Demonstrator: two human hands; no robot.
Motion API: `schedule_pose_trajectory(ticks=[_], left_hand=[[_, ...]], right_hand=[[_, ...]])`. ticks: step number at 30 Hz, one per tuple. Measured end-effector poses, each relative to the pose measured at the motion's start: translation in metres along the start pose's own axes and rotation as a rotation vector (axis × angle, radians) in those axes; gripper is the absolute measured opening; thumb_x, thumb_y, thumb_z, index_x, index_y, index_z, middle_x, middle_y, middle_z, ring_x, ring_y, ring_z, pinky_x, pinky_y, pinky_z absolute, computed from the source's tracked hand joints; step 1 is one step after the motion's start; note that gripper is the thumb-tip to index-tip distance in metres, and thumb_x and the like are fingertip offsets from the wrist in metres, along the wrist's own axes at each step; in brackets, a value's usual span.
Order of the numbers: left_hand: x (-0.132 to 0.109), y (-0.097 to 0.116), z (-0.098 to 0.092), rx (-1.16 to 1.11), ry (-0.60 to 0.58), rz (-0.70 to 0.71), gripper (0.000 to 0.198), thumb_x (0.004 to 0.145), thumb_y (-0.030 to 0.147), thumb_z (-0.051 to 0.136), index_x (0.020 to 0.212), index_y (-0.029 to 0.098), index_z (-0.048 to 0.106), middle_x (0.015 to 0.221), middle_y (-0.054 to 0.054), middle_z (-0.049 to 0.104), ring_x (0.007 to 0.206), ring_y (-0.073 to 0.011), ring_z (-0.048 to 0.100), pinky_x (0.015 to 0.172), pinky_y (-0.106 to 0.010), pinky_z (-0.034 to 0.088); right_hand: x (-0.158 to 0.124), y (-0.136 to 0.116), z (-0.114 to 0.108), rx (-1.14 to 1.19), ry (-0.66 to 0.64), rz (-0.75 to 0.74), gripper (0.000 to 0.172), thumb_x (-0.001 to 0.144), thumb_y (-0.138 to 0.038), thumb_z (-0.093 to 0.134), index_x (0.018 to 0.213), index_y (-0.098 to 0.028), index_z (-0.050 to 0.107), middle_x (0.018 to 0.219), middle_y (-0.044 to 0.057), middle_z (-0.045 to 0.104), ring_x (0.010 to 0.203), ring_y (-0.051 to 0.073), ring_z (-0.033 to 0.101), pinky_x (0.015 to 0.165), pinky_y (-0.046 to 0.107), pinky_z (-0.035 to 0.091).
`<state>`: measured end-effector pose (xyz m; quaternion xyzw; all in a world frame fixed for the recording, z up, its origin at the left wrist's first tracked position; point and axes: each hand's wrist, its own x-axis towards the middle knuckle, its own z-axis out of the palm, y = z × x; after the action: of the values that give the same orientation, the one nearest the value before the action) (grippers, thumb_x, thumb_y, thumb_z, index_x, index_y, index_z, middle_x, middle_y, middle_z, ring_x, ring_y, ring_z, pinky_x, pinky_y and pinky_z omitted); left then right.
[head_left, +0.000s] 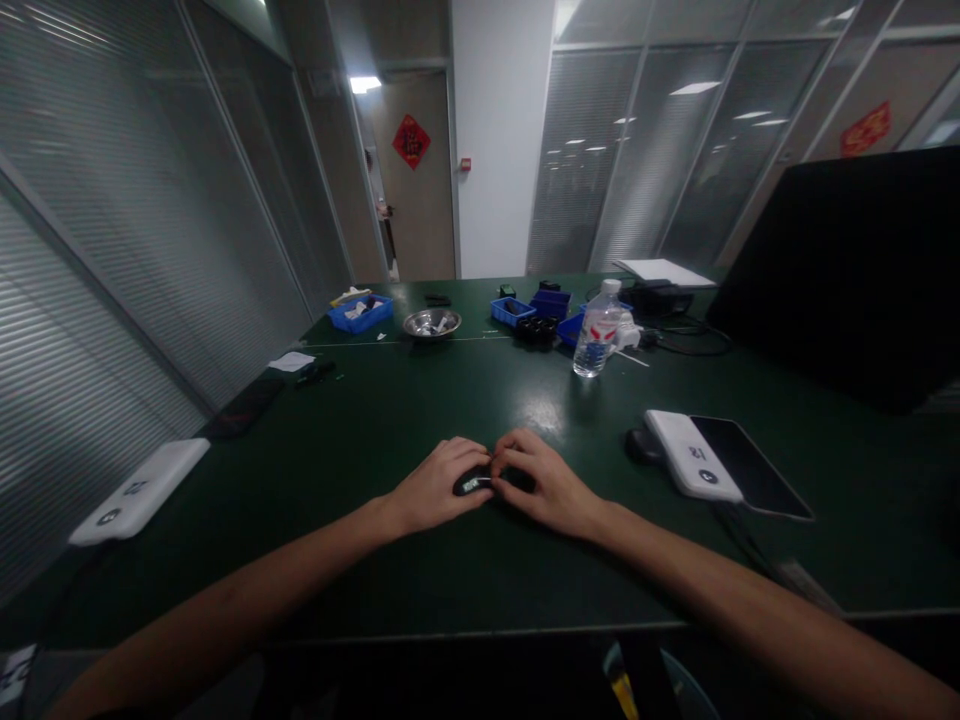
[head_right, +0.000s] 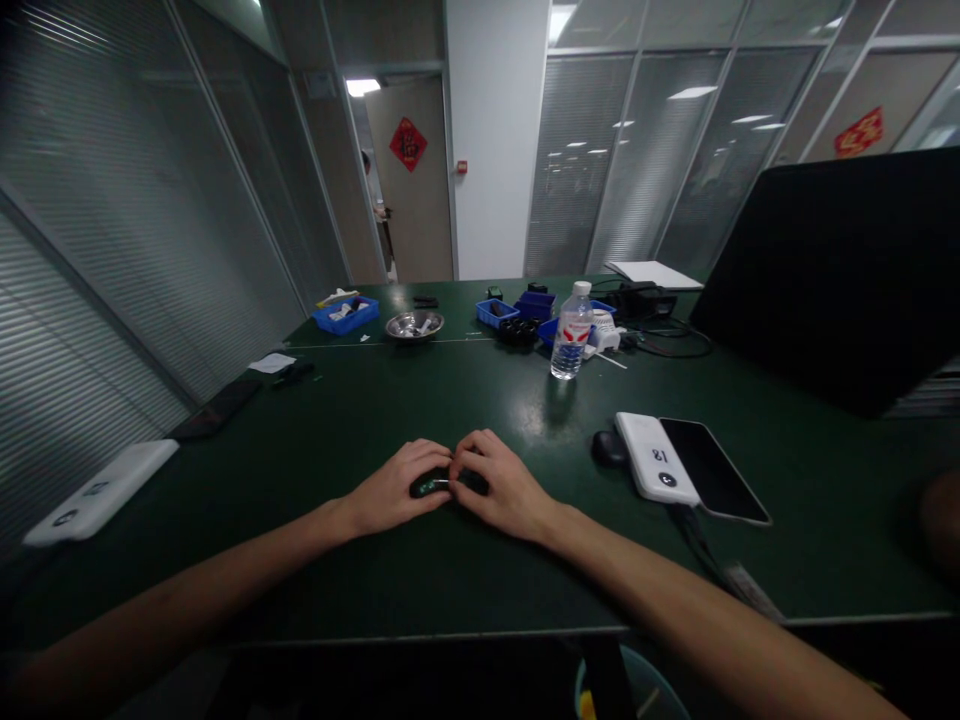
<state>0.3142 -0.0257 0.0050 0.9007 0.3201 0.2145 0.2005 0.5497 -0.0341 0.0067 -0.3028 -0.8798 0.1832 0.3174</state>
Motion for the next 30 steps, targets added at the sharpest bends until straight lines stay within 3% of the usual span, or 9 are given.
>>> schedule_pose_trajectory(ticks=[16,21,30], left_hand=[[-0.0026,-0.0004,-0.0019,-0.087,0.062,-0.010,0.022,0.094,0.040,0.066,0.108,0.022,0.067,0.115,-0.006,0.067,0.111,-0.0218,0.060,0.101,-0.039,0.046],[-0.0032,-0.0014,-0.0023,-0.035,0.042,-0.005,0.026,0.096,0.044,0.062,0.107,0.021,0.069,0.110,-0.006,0.069,0.105,-0.0224,0.062,0.098,-0.040,0.047],[-0.0056,0.0034,-0.0021,-0.036,-0.017,-0.067,0.029,0.104,0.042,0.047,0.120,0.022,0.062,0.112,-0.005,0.068,0.101,-0.0200,0.063,0.090,-0.035,0.049]], right_hand=[[-0.0002,0.0006,-0.0027,-0.013,-0.011,0.007,0.006,0.095,-0.021,0.064,0.100,-0.022,0.066,0.111,0.007,0.060,0.105,0.023,0.057,0.091,0.038,0.050],[0.0001,0.0024,-0.0023,0.001,0.004,-0.001,0.004,0.096,-0.022,0.063,0.098,-0.022,0.066,0.109,0.007,0.062,0.104,0.022,0.058,0.090,0.037,0.051],[-0.0012,0.0058,0.0001,0.016,-0.039,0.075,0.008,0.099,-0.025,0.058,0.101,-0.021,0.065,0.095,0.002,0.064,0.084,0.017,0.061,0.078,0.030,0.048]])
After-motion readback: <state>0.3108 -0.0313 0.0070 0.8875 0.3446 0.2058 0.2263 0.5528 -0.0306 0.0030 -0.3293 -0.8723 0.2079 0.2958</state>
